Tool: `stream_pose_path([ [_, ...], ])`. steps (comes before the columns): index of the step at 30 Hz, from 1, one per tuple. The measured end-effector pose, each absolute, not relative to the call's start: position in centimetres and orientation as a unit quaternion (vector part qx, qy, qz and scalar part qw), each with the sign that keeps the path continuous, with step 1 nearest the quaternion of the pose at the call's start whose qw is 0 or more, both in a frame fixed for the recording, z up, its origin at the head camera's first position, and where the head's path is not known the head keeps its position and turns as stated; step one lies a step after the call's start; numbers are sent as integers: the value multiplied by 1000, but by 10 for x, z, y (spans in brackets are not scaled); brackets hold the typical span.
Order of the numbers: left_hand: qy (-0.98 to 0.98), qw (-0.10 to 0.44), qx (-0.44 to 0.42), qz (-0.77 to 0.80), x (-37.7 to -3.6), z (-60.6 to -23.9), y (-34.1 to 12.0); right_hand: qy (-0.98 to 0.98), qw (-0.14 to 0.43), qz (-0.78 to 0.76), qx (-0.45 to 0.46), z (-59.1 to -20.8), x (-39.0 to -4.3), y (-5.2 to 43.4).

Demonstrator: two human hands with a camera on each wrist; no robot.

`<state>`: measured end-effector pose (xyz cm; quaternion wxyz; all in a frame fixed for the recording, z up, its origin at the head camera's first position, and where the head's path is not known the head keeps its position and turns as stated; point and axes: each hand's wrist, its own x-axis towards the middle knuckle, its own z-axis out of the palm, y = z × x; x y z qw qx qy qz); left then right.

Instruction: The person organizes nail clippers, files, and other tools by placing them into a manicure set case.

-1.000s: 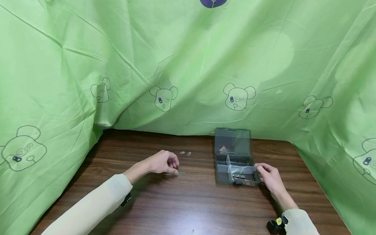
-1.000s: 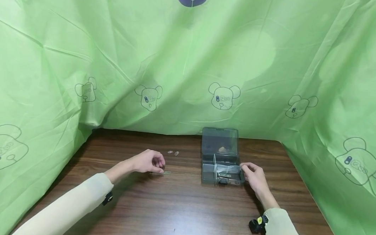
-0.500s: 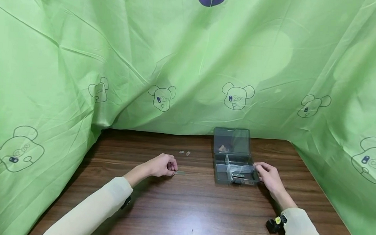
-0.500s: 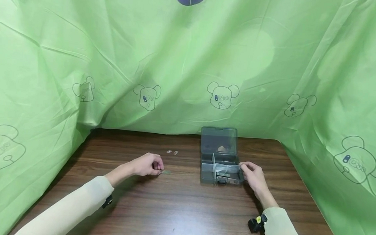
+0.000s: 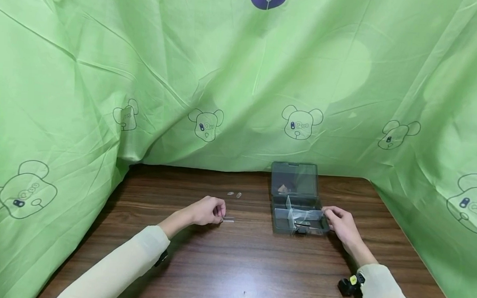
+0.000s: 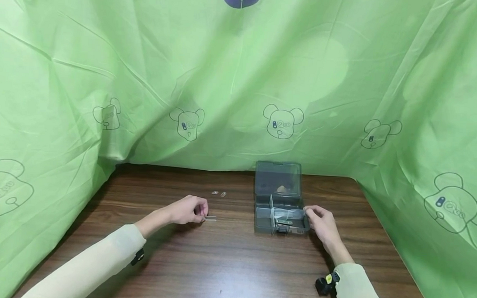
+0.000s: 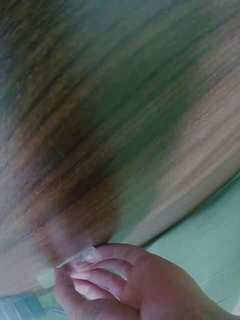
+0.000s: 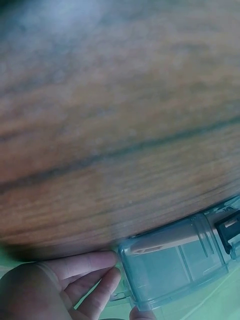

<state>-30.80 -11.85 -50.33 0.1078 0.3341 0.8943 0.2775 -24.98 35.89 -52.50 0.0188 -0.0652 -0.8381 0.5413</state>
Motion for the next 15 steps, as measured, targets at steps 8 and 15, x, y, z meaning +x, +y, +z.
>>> stream_pose_path([
  [8, 890, 111, 360, 256, -309, -502, -118, -836, 21, 545, -64, -526, -250, 358],
  [15, 881, 76, 383, 267, -307, -493, -105, -836, 19, 545, -61, -525, -248, 358],
])
